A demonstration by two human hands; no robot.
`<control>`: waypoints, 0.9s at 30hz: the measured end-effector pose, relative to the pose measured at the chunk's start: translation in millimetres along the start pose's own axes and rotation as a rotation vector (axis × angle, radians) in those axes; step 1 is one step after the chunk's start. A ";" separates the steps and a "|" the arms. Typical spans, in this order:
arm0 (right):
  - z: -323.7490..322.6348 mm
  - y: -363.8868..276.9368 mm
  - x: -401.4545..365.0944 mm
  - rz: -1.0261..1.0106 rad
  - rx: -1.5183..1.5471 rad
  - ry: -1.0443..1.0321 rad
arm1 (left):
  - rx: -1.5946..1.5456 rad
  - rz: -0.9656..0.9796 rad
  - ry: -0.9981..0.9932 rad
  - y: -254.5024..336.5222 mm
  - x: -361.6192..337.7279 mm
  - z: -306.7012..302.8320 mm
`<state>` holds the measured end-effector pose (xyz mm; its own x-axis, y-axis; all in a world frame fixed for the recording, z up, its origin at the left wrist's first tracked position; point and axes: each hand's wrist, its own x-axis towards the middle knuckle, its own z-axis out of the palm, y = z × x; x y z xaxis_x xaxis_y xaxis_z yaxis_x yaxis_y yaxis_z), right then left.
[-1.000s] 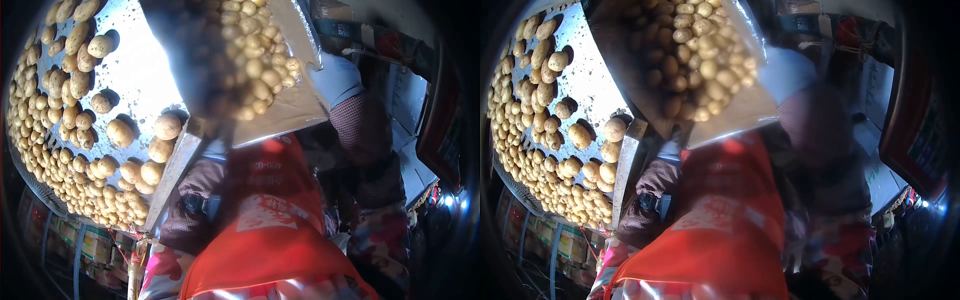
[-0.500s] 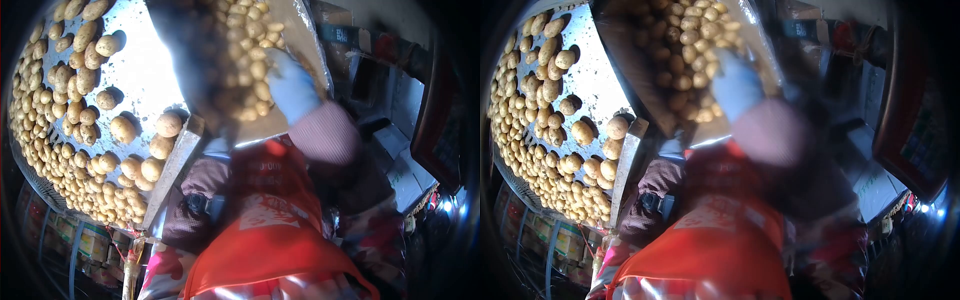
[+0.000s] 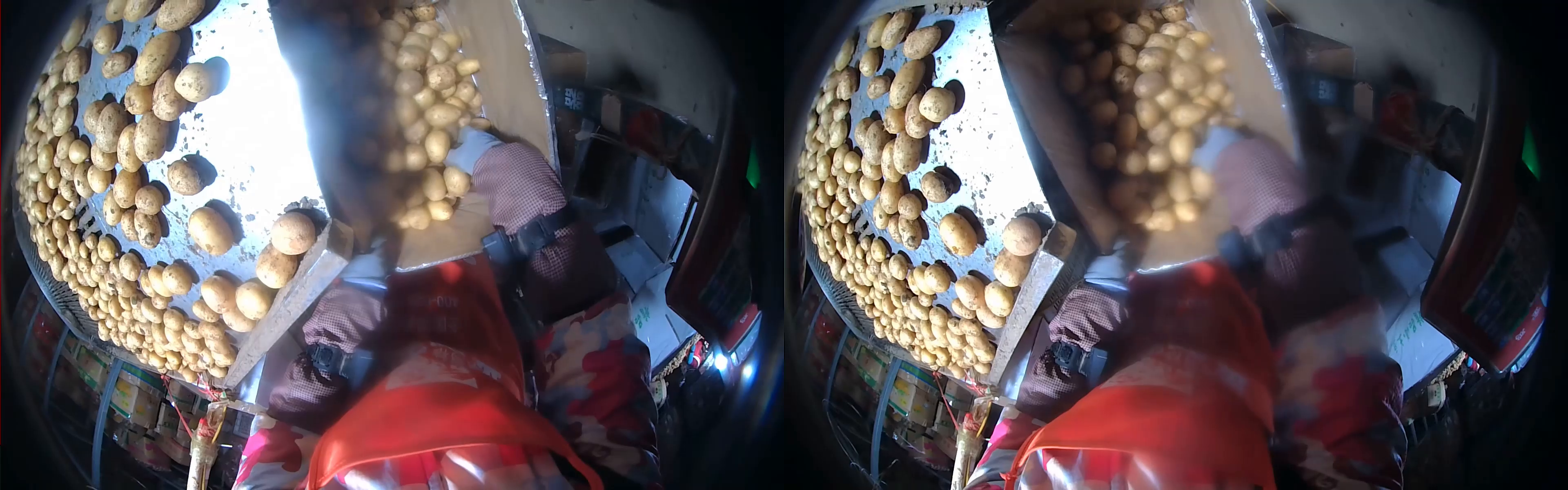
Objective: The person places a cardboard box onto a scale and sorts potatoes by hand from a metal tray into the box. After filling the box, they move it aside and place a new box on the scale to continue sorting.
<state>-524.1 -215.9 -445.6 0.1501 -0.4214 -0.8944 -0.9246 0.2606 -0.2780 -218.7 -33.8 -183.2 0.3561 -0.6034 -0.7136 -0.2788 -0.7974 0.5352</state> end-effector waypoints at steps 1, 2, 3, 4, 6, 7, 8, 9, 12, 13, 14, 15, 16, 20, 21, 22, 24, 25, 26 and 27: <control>-7.9 -15.7 -30.2 -0.002 0.033 0.024 | 0.000 0.003 -0.005 2.0 1.2 0.3; -16.2 -31.4 -60.3 -0.005 0.066 0.047 | 0.003 0.007 -0.008 3.9 0.9 0.0; -13.5 -39.7 -96.0 -0.061 0.068 0.180 | 0.003 0.010 -0.013 5.3 2.7 0.9; -10.0 -37.6 -124.2 -0.226 0.120 0.317 | 0.000 0.009 -0.015 5.9 1.9 2.1; -21.0 -24.0 -170.9 -0.524 0.145 0.596 | 0.002 0.012 -0.027 7.0 2.5 0.5; -33.5 -15.9 -186.1 -0.666 0.114 0.738 | 0.003 0.014 -0.032 8.1 4.2 1.8; -39.1 -6.4 -193.2 -0.536 0.375 0.828 | 0.007 0.016 -0.037 8.8 4.9 2.4; -39.3 -0.6 -195.8 -0.396 0.459 0.875 | 0.011 0.020 -0.042 9.6 6.1 2.0; -43.6 12.3 -185.2 0.001 0.380 0.927 | 0.026 0.037 -0.059 12.2 6.7 1.8; -40.2 6.9 -177.0 -0.075 0.244 0.792 | 0.035 0.039 -0.064 13.0 6.6 2.3; -30.2 -1.7 -165.4 -0.033 0.163 0.757 | 0.043 0.043 -0.070 13.3 6.9 2.4; -14.1 -10.3 -150.8 0.005 0.081 0.718 | 0.051 0.043 -0.070 13.9 6.2 1.8; 2.6 -12.7 -140.4 0.041 -0.001 0.677 | 0.057 0.042 -0.072 14.2 6.2 0.8; 44.9 9.6 -122.2 0.055 0.083 0.841 | 0.079 0.035 -0.072 18.1 8.3 4.4; 37.9 9.7 -123.5 0.046 0.104 0.818 | 0.083 0.036 -0.072 19.3 9.9 7.3; 32.4 9.1 -122.8 0.035 0.128 0.797 | 0.090 0.037 -0.070 21.1 10.3 8.6; 31.9 5.9 -123.2 0.033 0.132 0.809 | 0.103 0.041 -0.071 25.8 12.4 13.8; 31.9 8.1 -124.1 0.037 0.132 0.816 | 0.116 0.045 -0.072 28.1 13.6 18.4; 37.8 15.8 -120.5 -0.002 0.124 0.861 | 0.125 0.052 -0.076 31.6 16.2 24.8; 47.4 25.5 -113.7 -0.045 0.118 0.908 | 0.133 0.061 -0.077 34.5 19.0 31.1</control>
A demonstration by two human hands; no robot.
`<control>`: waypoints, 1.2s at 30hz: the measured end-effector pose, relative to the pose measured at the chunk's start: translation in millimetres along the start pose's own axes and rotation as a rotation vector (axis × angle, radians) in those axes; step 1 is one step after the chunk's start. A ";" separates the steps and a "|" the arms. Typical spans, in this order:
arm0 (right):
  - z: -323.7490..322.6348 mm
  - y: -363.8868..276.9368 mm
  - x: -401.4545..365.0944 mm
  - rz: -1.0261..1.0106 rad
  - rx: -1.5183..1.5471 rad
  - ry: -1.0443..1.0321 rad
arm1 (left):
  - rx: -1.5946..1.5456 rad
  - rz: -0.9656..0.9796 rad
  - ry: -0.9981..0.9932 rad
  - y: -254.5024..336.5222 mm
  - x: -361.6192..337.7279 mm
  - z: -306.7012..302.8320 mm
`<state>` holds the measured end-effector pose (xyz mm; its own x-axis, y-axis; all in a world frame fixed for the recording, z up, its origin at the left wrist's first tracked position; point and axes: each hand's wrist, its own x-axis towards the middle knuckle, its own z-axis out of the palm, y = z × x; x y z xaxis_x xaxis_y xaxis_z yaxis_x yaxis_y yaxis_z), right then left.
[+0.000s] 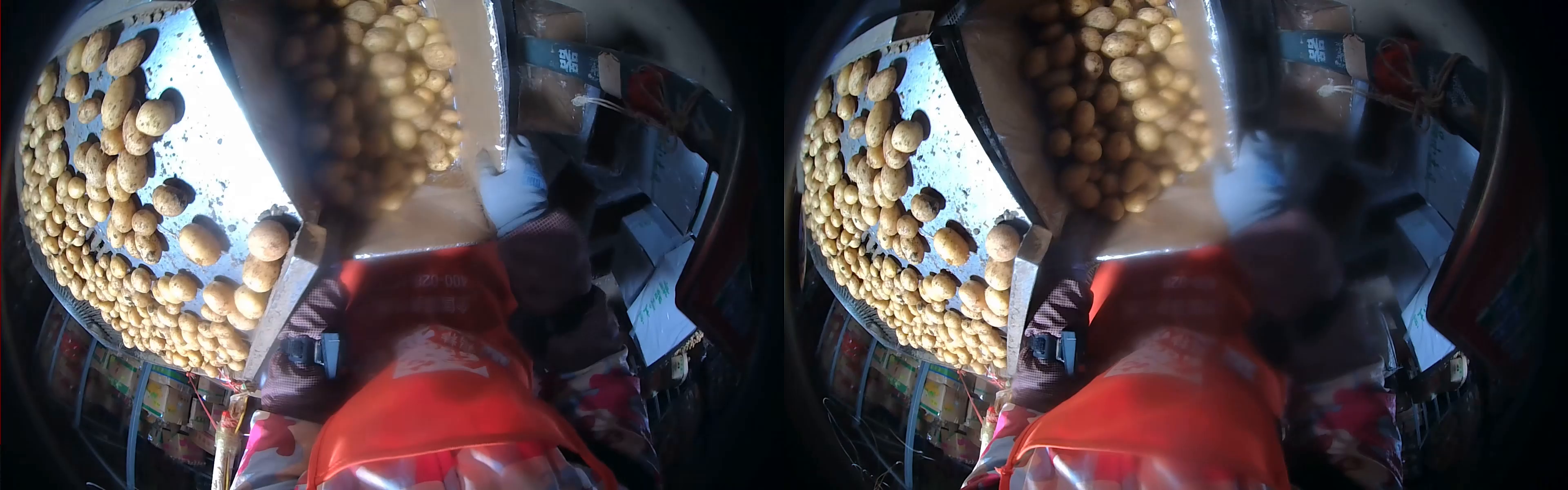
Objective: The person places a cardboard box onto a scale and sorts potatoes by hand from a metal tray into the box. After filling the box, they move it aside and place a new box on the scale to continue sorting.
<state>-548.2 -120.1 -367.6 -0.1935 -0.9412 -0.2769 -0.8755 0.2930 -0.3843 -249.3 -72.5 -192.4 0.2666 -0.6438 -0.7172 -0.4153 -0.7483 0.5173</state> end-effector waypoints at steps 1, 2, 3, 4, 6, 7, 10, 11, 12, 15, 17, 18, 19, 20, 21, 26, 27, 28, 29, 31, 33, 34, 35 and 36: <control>-1.4 8.6 6.1 0.049 0.039 -0.024 | 0.017 0.009 -0.001 4.3 6.0 8.1; -3.9 15.9 12.6 0.098 0.078 -0.046 | 0.020 0.029 -0.004 8.9 11.8 17.2; -31.3 18.8 25.2 0.257 0.132 -0.136 | 0.031 0.049 -0.012 13.9 18.5 28.9; -48.6 29.4 38.1 0.340 0.201 -0.193 | 0.062 0.063 -0.027 19.7 23.5 43.4; -64.8 68.0 58.8 0.402 0.593 -0.307 | 0.228 0.124 -0.053 40.0 21.0 77.6; -70.9 86.2 61.4 0.410 0.740 -0.341 | 0.304 0.140 -0.070 44.9 17.4 88.1; -26.0 138.8 46.4 0.576 0.776 -0.234 | 0.065 0.114 -0.085 29.1 25.6 88.5; -22.8 129.6 35.7 0.229 0.428 -0.193 | -0.039 0.109 -0.073 24.0 30.2 89.0; -20.8 133.9 36.2 0.209 0.535 -0.174 | -0.142 0.105 -0.060 21.0 35.2 89.2; -17.8 126.5 34.1 0.295 0.652 -0.163 | -0.047 0.077 0.002 8.6 38.5 88.1; -26.0 125.1 36.9 0.377 0.610 -0.166 | -0.048 -0.078 0.035 -0.4 41.0 96.0; -24.8 129.3 39.1 0.401 0.581 -0.183 | -0.050 -0.138 0.032 -4.2 41.7 97.2; -25.6 124.3 38.2 0.432 0.554 -0.204 | -0.046 -0.203 0.028 -6.7 40.7 95.5; -29.2 118.4 32.8 0.450 0.622 -0.235 | 0.027 -0.244 0.056 -24.9 40.9 98.2; -41.9 99.0 32.3 0.464 0.692 -0.261 | 0.098 -0.278 0.085 -39.9 47.1 103.2; -35.2 91.0 33.6 0.385 0.664 -0.217 | 0.287 -0.355 0.095 -51.6 63.0 105.6; -30.9 89.6 30.5 0.366 0.690 -0.197 | 0.242 -0.320 0.081 -49.1 63.2 100.6; -28.5 88.5 27.1 0.350 0.716 -0.177 | 0.185 -0.279 0.055 -46.8 62.4 97.5; -31.1 81.6 24.8 0.377 0.724 -0.203 | 0.130 -0.244 0.046 -43.5 57.8 87.7; -38.3 66.9 24.3 0.427 0.741 -0.251 | 0.038 -0.172 0.018 -36.6 51.0 67.4; 4.4 112.1 20.0 0.296 0.532 -0.105 | -0.024 -0.124 0.009 -33.0 36.4 41.2; 10.2 117.1 18.9 0.269 0.477 -0.093 | -0.043 -0.109 0.009 -32.8 27.2 28.3; 15.6 121.1 17.9 0.243 0.420 -0.079 | -0.058 -0.100 0.010 -33.9 19.5 17.6; 5.7 106.3 17.6 0.256 0.412 -0.126 | -0.061 -0.095 0.008 -34.8 14.8 10.0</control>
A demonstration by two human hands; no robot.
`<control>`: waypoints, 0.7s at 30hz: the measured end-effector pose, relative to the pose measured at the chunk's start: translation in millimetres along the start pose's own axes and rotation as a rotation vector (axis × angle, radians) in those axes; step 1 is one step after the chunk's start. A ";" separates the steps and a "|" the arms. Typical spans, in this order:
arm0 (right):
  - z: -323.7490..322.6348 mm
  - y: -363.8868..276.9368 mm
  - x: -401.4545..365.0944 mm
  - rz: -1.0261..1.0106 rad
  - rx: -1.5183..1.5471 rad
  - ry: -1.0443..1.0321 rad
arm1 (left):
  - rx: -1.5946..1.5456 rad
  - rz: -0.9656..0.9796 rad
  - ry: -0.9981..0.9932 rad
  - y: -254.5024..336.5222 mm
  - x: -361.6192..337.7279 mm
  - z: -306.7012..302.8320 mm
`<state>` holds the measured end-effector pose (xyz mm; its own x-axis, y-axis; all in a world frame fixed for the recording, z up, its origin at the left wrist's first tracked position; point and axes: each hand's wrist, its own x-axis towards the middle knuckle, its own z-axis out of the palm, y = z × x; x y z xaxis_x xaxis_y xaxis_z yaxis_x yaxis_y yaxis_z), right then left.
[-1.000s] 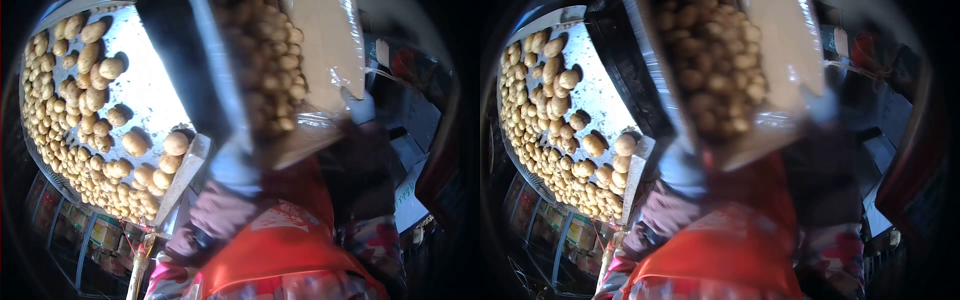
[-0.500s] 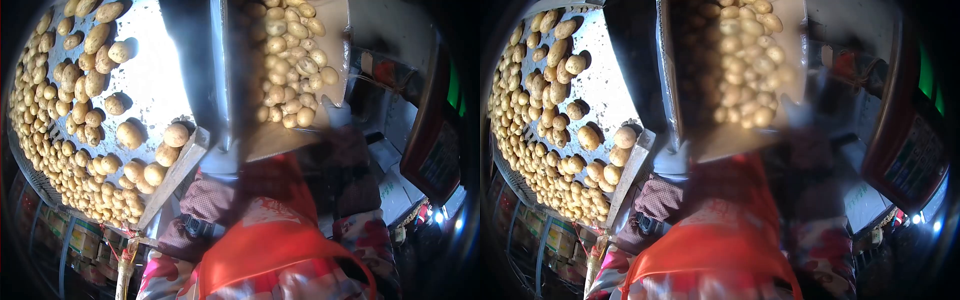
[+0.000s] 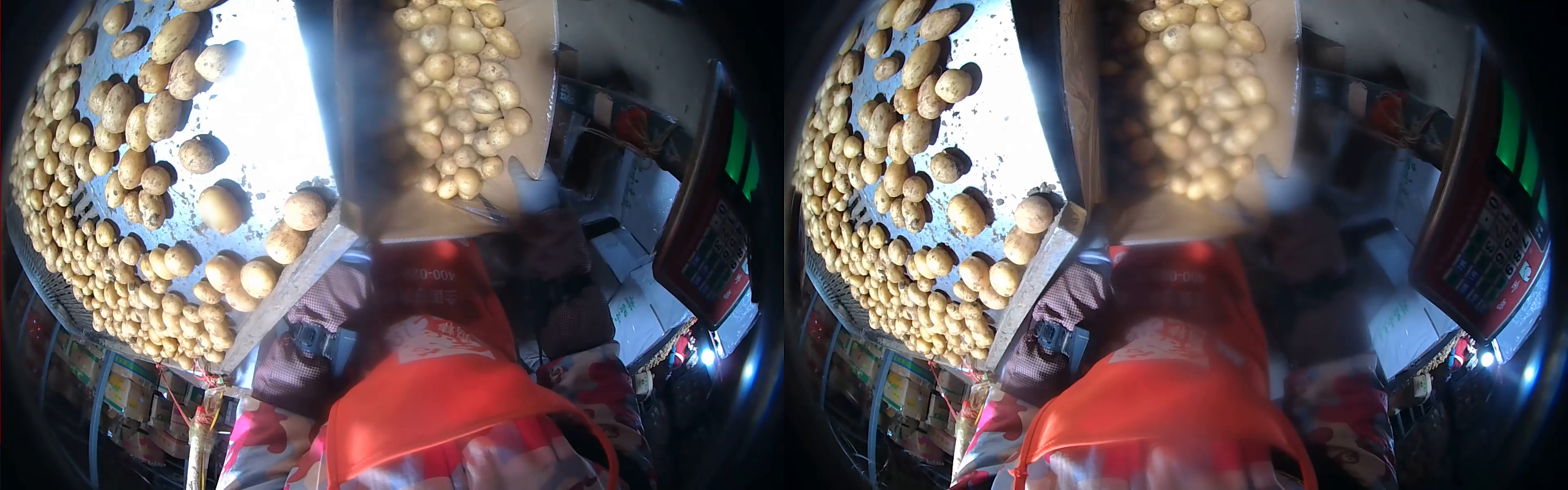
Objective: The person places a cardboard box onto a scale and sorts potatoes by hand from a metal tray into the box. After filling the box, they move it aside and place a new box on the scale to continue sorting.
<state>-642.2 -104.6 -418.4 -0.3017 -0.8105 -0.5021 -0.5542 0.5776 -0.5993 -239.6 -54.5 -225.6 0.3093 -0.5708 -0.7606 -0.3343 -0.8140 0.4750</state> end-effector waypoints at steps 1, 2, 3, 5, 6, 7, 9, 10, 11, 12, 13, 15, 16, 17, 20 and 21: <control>2.3 -11.8 -3.8 0.021 -0.012 -0.043 | -0.004 0.002 0.001 -1.4 -3.5 -5.6; 13.3 -11.3 -6.5 0.050 -0.113 0.042 | -0.006 0.005 0.000 -3.3 -6.4 -8.2; 26.1 -9.9 -9.7 0.078 -0.214 0.129 | -0.006 0.006 -0.001 -5.0 -8.1 -9.6; 31.5 -6.3 -10.4 0.090 -0.260 0.190 | -0.005 0.013 -0.008 -6.6 -6.2 -7.9; 27.6 -4.1 -9.0 0.075 -0.203 0.161 | -0.001 0.015 -0.015 -8.1 -2.8 -5.8; 27.7 -2.2 -8.2 0.008 -0.146 0.190 | 0.006 0.019 -0.021 -7.8 1.3 -0.3; 33.8 5.8 -3.1 -0.185 -0.036 0.298 | 0.026 0.020 -0.028 -6.6 12.2 12.1; 33.6 12.4 -1.9 -0.189 -0.066 0.272 | 0.036 0.018 -0.038 -6.5 17.9 20.2; 33.4 18.8 -0.6 -0.193 -0.095 0.246 | 0.046 0.015 -0.045 -7.3 24.8 27.4; 28.5 12.0 1.2 -0.170 -0.112 0.198 | 0.055 0.013 -0.052 -7.1 29.9 34.1; 23.2 -11.0 -4.1 -0.113 -0.156 0.114 | 0.070 0.007 -0.058 -8.0 34.0 41.1; 15.8 -76.5 -21.8 -0.104 -0.283 0.011 | 0.085 -0.007 -0.057 -12.4 37.4 47.3; 18.1 -112.0 -31.4 -0.137 -0.361 -0.018 | 0.089 -0.013 -0.055 -13.9 38.9 48.7; 18.9 -142.8 -39.3 -0.181 -0.455 -0.028 | 0.087 -0.018 -0.053 -14.6 37.2 48.1; 7.9 -170.2 -36.5 -0.068 -0.764 -0.073 | 0.075 -0.024 -0.058 -14.9 32.9 44.9; 1.4 -152.4 -21.5 -0.014 -0.511 -0.095 | 0.073 -0.024 -0.059 -15.8 29.3 41.1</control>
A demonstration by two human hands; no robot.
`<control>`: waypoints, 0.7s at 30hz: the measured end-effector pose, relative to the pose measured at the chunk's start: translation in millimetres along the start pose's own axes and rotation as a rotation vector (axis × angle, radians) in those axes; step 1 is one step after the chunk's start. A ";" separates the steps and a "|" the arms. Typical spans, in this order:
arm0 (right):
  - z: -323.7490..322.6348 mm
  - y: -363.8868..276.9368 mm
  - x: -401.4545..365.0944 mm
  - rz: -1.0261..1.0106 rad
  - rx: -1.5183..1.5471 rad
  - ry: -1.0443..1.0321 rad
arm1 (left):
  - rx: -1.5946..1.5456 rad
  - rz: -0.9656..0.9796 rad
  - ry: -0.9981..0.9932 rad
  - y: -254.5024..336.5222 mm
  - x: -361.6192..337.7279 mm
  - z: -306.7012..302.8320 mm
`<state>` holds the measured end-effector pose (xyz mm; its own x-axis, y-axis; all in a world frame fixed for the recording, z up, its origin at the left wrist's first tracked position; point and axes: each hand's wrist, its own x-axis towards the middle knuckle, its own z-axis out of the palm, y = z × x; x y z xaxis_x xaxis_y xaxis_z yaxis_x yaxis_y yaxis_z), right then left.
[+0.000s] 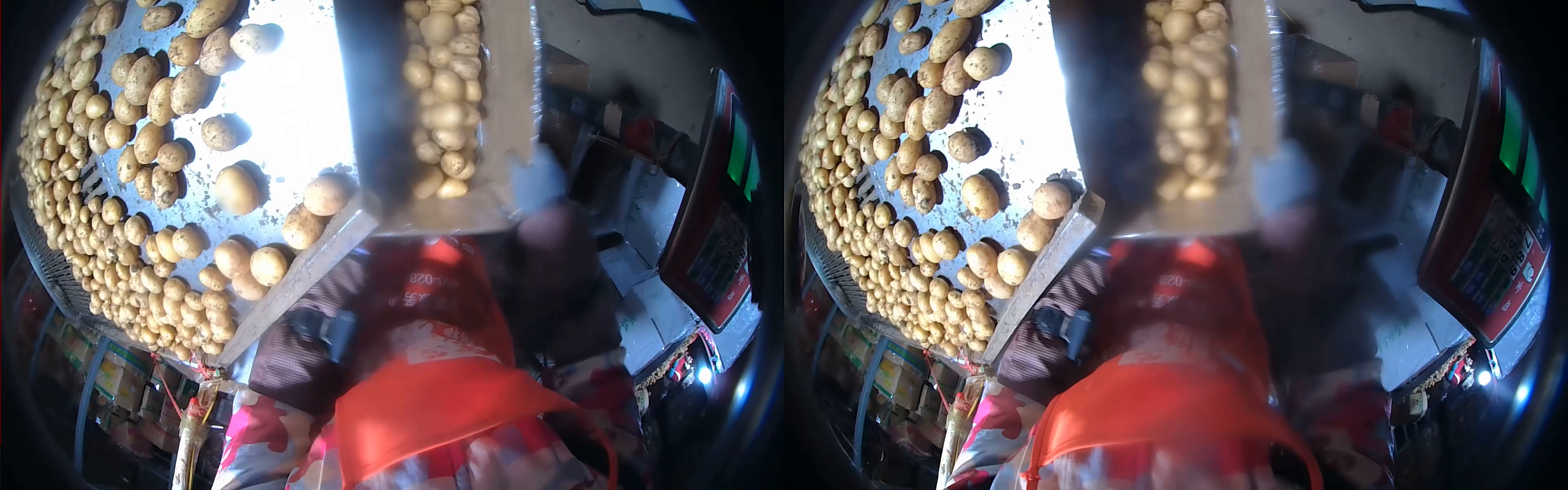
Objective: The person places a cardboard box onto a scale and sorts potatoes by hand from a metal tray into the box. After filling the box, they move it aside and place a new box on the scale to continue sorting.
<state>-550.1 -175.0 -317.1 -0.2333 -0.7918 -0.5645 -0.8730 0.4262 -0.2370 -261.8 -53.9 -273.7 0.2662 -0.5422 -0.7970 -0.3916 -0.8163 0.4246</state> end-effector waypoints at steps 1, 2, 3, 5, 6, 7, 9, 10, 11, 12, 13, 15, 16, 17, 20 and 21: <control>2.1 32.8 20.8 0.030 0.258 -0.026 | -0.004 0.005 0.004 -0.2 -2.6 -3.2; 7.3 48.0 39.0 0.055 0.518 -0.045 | -0.006 0.006 0.011 0.7 -2.7 -6.3; 11.2 45.6 47.2 0.066 0.487 -0.030 | -0.009 0.010 0.013 0.5 -5.8 -7.4; 14.7 49.8 38.0 0.115 0.399 -0.022 | -0.018 0.005 0.009 0.0 -7.3 -12.4; 16.3 42.6 36.8 0.071 0.242 0.020 | -0.018 0.011 0.012 0.0 -8.6 -12.4; 18.6 33.2 34.1 0.028 0.087 0.066 | -0.021 0.007 0.008 -1.1 -10.3 -14.6; 20.5 19.8 23.8 0.069 0.014 0.097 | -0.018 -0.001 0.000 -3.3 -14.7 -15.3; 21.7 22.8 23.6 0.050 0.048 0.076 | -0.017 -0.003 -0.006 -4.2 -15.3 -15.6; 20.6 26.6 28.5 0.027 0.083 0.064 | -0.014 -0.003 -0.010 -5.0 -15.6 -15.8; 18.2 28.0 31.3 0.005 0.117 0.055 | -0.015 -0.016 -0.025 -5.9 -11.3 -11.4; 15.3 27.2 29.8 0.022 0.101 0.047 | -0.019 -0.021 -0.041 -7.1 -12.9 -9.9; 3.6 14.7 23.6 0.059 0.071 0.024 | -0.029 -0.036 -0.067 -11.5 -21.3 -12.1; -2.8 9.3 17.3 0.096 0.297 0.061 | -0.043 -0.058 -0.096 -15.3 -20.8 -9.5; -10.4 4.5 6.6 0.131 0.523 0.096 | -0.067 -0.093 -0.134 -20.4 -21.7 -10.3; -30.6 -6.0 -31.7 0.099 0.891 0.183 | -0.137 -0.119 -0.264 -27.0 -36.9 -10.9; -34.2 -10.2 -37.8 0.060 0.962 0.216 | -0.132 -0.063 -0.285 -21.7 -44.0 -16.2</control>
<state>-547.0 -164.4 -266.3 -0.4227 -0.7793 -0.4626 -0.1588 0.5663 -0.8088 -250.8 -15.6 -240.9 0.0216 -0.4276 -0.9037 -0.2592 -0.8754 0.4080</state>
